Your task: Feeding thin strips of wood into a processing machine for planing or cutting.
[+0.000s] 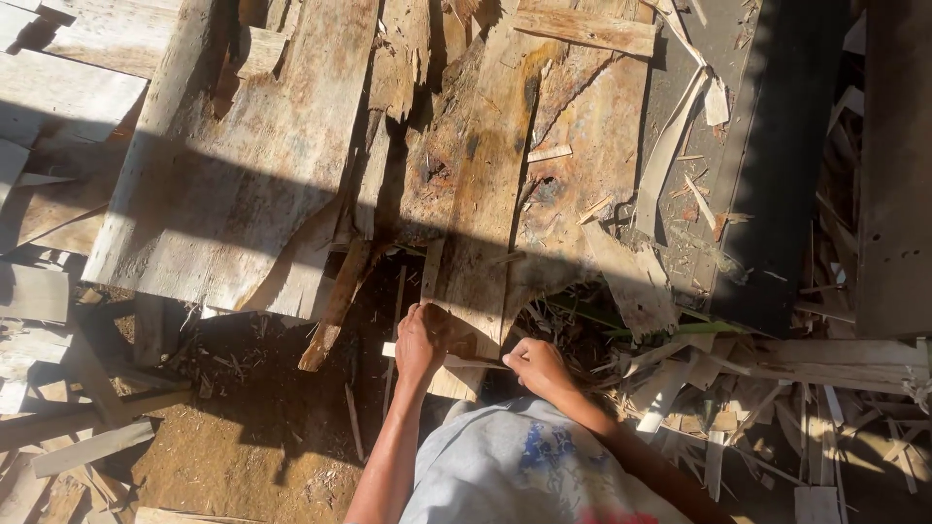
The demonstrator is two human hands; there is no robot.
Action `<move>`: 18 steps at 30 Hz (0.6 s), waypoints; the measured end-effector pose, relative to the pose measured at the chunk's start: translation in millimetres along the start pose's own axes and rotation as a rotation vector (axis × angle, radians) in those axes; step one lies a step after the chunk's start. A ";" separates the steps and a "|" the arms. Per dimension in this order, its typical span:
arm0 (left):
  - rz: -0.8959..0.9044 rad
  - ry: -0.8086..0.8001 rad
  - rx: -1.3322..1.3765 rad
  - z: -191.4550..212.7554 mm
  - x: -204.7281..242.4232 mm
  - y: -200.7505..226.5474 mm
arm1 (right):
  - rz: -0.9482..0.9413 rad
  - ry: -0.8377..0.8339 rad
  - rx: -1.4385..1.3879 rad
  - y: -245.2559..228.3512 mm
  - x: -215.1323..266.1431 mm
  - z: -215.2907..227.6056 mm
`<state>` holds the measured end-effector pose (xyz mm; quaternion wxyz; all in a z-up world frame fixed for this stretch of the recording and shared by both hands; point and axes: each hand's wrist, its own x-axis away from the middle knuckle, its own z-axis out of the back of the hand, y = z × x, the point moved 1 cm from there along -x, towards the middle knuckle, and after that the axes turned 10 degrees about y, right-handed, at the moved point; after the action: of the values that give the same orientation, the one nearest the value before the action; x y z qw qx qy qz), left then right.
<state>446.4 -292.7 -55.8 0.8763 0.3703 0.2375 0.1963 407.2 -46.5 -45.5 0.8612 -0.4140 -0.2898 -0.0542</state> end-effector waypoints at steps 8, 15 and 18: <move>0.152 -0.130 -0.096 6.7 -20.0 7.0 | 0.328 0.119 -0.195 40.3 -35.0 -15.4; 0.838 0.356 1.009 0.8 -58.9 -80.3 | 0.329 0.160 0.019 15.2 -18.3 -1.1; 0.978 0.626 1.230 26.4 -83.1 -109.8 | 0.342 0.130 0.036 9.8 -18.4 -4.4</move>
<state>412.4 -421.8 -98.6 0.2290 0.7709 0.3467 0.4828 397.3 -46.1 -64.4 0.8821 -0.4373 -0.1600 0.0716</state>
